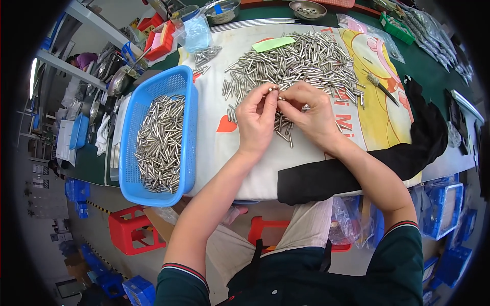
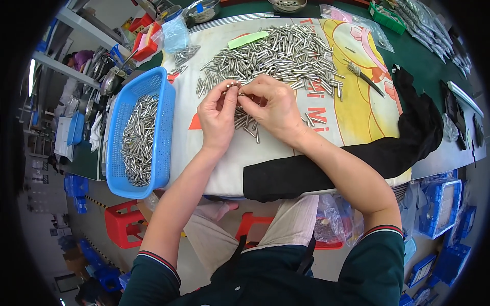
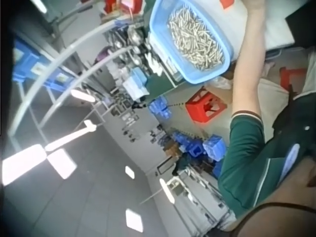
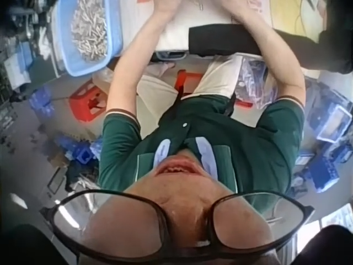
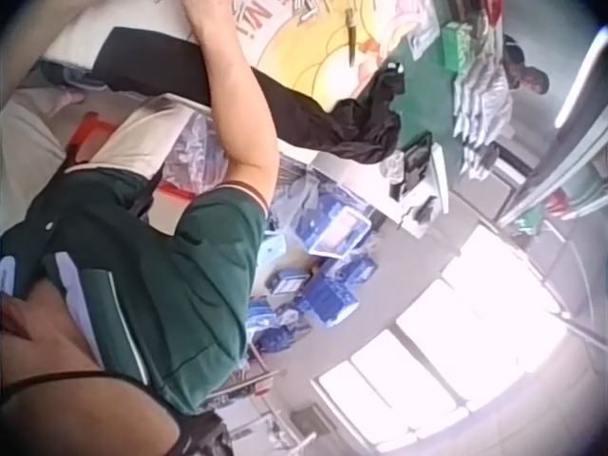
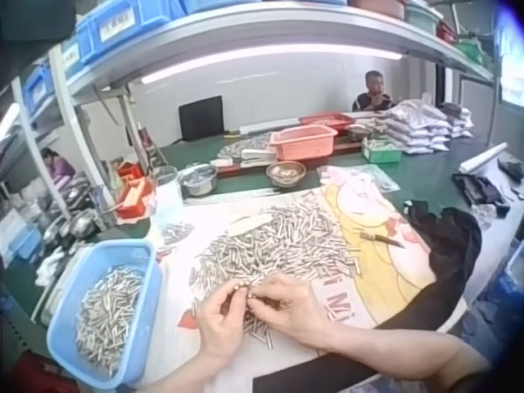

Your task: Sorting and inspecting small metal connector pins at a workbench.

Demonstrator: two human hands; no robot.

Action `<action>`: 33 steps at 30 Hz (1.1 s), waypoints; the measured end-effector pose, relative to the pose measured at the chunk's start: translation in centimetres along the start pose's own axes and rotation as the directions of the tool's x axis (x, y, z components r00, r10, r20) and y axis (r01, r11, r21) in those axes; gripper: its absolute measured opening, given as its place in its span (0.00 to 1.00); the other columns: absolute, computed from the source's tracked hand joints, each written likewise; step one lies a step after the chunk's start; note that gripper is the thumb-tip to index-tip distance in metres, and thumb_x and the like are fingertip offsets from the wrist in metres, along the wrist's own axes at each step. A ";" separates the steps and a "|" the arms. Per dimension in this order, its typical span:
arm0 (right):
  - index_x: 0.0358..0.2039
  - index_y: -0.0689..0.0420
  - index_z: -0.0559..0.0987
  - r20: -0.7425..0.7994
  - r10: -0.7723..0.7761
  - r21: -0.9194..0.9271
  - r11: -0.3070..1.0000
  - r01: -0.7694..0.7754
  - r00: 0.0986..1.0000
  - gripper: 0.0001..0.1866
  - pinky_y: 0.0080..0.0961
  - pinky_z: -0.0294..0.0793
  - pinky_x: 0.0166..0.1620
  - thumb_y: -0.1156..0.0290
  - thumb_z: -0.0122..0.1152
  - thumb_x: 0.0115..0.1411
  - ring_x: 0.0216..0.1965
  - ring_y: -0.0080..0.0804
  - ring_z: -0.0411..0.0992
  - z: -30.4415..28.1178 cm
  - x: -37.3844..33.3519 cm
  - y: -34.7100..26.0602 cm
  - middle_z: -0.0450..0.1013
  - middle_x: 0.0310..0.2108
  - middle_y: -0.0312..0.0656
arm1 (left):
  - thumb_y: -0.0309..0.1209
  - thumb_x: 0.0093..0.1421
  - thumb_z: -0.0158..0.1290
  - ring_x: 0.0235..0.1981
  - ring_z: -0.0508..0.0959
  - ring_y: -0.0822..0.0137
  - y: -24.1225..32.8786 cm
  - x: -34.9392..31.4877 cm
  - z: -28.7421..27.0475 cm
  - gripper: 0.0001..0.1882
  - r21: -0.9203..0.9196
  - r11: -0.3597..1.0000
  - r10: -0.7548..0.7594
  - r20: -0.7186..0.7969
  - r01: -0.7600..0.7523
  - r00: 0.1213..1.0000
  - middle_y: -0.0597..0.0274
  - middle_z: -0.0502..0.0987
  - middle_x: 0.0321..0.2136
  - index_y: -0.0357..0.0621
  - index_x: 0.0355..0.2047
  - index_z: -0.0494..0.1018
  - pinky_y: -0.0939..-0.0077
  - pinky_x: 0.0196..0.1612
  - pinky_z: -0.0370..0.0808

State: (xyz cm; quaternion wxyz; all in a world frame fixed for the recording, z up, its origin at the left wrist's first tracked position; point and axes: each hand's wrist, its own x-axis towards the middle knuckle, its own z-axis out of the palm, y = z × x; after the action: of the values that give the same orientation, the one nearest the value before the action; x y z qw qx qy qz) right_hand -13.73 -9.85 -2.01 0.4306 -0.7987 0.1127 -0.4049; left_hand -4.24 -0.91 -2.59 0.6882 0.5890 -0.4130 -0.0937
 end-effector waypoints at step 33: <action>0.19 0.60 0.77 0.494 0.185 -0.798 0.485 0.359 0.849 0.03 0.28 0.74 0.27 0.78 0.58 0.38 0.31 0.35 0.73 -0.7 -2.1 -4.5 0.72 0.24 0.44 | 0.28 0.60 0.48 0.27 0.77 0.72 0.6 1.9 -2.1 0.11 -0.423 0.806 -0.368 0.191 0.415 0.910 0.56 0.76 0.30 0.33 0.39 0.70 0.82 0.32 0.75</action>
State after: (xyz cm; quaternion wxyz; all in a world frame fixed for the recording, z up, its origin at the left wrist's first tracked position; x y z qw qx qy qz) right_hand -16.34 -6.41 0.56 -0.0419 -0.9861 0.1383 -0.0824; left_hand -1.79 -0.40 -1.15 0.7508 0.4787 -0.2827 -0.3566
